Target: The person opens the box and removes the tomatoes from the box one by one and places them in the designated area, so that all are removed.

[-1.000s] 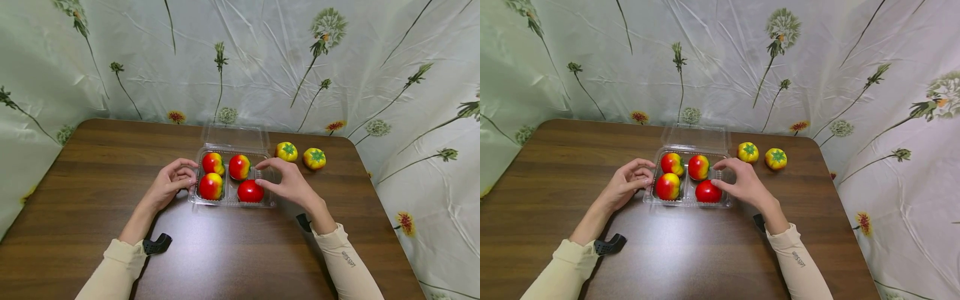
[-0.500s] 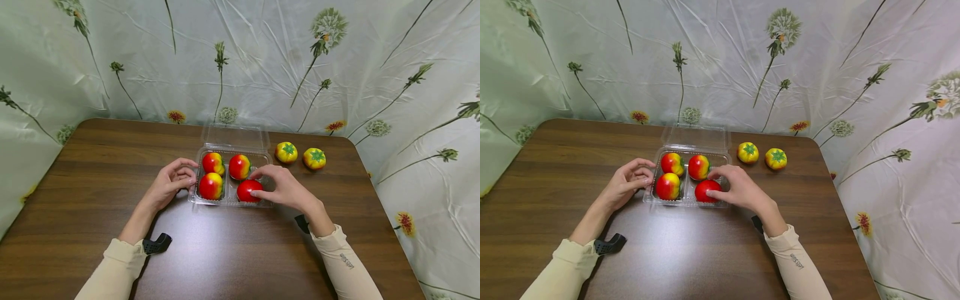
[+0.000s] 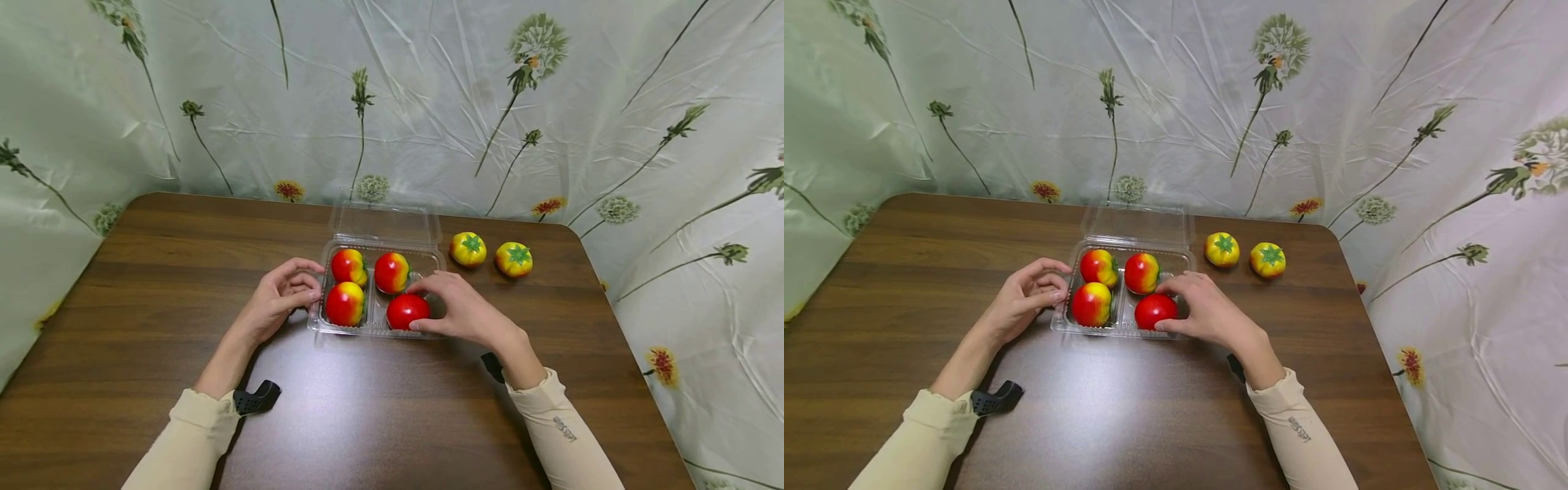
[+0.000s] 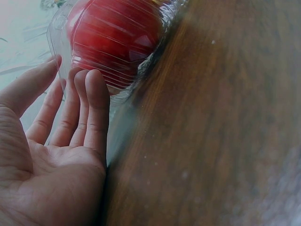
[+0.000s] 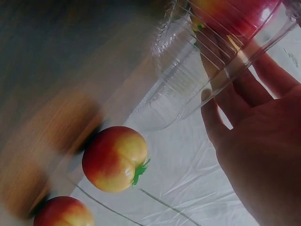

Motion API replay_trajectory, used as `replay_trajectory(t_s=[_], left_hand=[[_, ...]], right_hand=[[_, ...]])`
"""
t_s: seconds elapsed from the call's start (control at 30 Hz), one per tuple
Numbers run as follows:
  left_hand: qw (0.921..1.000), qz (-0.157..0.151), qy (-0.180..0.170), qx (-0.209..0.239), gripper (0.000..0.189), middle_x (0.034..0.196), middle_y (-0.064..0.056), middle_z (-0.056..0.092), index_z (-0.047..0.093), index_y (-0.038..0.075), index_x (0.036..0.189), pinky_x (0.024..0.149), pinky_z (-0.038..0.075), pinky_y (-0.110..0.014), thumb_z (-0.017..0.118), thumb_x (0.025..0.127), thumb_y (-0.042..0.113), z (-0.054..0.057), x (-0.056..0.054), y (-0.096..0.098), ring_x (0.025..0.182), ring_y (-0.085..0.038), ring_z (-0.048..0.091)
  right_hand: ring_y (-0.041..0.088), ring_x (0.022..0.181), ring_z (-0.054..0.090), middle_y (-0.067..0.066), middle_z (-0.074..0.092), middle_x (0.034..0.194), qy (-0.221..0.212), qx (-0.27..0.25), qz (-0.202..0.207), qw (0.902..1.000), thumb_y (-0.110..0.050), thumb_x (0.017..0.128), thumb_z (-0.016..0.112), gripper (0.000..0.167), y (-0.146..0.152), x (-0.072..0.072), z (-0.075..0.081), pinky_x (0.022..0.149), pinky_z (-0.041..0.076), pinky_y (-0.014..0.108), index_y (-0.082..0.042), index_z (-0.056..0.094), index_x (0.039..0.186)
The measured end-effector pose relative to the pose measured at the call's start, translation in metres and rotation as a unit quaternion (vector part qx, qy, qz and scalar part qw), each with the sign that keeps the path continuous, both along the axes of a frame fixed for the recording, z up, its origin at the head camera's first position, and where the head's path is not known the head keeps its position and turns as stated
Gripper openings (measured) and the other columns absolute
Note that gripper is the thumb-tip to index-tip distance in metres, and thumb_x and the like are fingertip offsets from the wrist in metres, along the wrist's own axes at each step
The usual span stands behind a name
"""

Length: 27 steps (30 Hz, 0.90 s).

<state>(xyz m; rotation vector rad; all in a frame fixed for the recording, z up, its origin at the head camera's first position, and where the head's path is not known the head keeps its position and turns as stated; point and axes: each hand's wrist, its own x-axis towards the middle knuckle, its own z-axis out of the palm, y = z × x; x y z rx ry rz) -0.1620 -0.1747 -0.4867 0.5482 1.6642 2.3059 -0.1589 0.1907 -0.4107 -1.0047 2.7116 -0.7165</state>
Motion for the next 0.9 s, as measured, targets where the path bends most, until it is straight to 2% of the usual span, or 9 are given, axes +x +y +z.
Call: replay_trajectory(t_s=[0.13,0.23,0.6,0.77,0.9], left_hand=[[1.0000,-0.001,-0.001,0.001,0.037,0.096,-0.007,0.071,0.055,-0.001,0.132,0.064,0.061,-0.026,0.057,0.098,-0.016,-0.0001,-0.0001,0.0001,0.075,-0.015,0.068],[1.0000,-0.001,-0.002,0.003,0.037,0.096,-0.007,0.071,0.055,-0.001,0.132,0.064,0.061,-0.026,0.057,0.098,-0.016,0.0001,-0.0001,0.0002,0.074,-0.015,0.068],[1.0000,-0.003,0.000,0.006,0.038,0.096,-0.008,0.071,0.055,-0.001,0.133,0.064,0.061,-0.027,0.057,0.098,-0.017,-0.0005,0.0001,0.0000,0.073,-0.017,0.068],[1.0000,-0.003,-0.001,0.003,0.038,0.096,-0.008,0.070,0.055,-0.001,0.133,0.063,0.061,-0.027,0.057,0.098,-0.016,-0.0004,0.0003,0.0000,0.072,-0.017,0.067],[1.0000,0.000,-0.001,0.000,0.038,0.096,-0.007,0.071,0.055,0.000,0.133,0.063,0.061,-0.027,0.057,0.098,-0.016,0.0003,0.0002,-0.0002,0.072,-0.017,0.067]], right_hand=[[0.029,0.135,0.058,0.003,0.072,0.134,-0.017,0.007,-0.005,0.9998,-0.036,0.087,0.087,0.058,-0.0004,0.0001,-0.0003,0.125,0.032,0.056,-0.010,0.067,0.136],[0.026,0.133,0.060,0.003,0.071,0.135,-0.023,0.007,-0.006,0.9997,-0.037,0.088,0.087,0.062,-0.0005,-0.0002,-0.0003,0.125,0.032,0.056,-0.010,0.064,0.139],[0.023,0.130,0.058,0.000,0.071,0.132,-0.009,-0.006,-0.003,0.9999,-0.038,0.087,0.086,0.064,0.0009,-0.0001,-0.0005,0.117,0.042,0.053,-0.012,0.062,0.140],[0.017,0.121,0.065,-0.002,0.070,0.132,-0.015,-0.045,0.003,0.9989,-0.035,0.087,0.087,0.065,0.0021,0.0000,0.0015,0.108,0.053,0.048,-0.013,0.060,0.142],[0.014,0.122,0.064,-0.003,0.067,0.137,-0.011,-0.083,0.016,0.9964,-0.033,0.089,0.085,0.061,0.0023,-0.0003,0.0012,0.104,0.057,0.048,-0.015,0.061,0.142]])
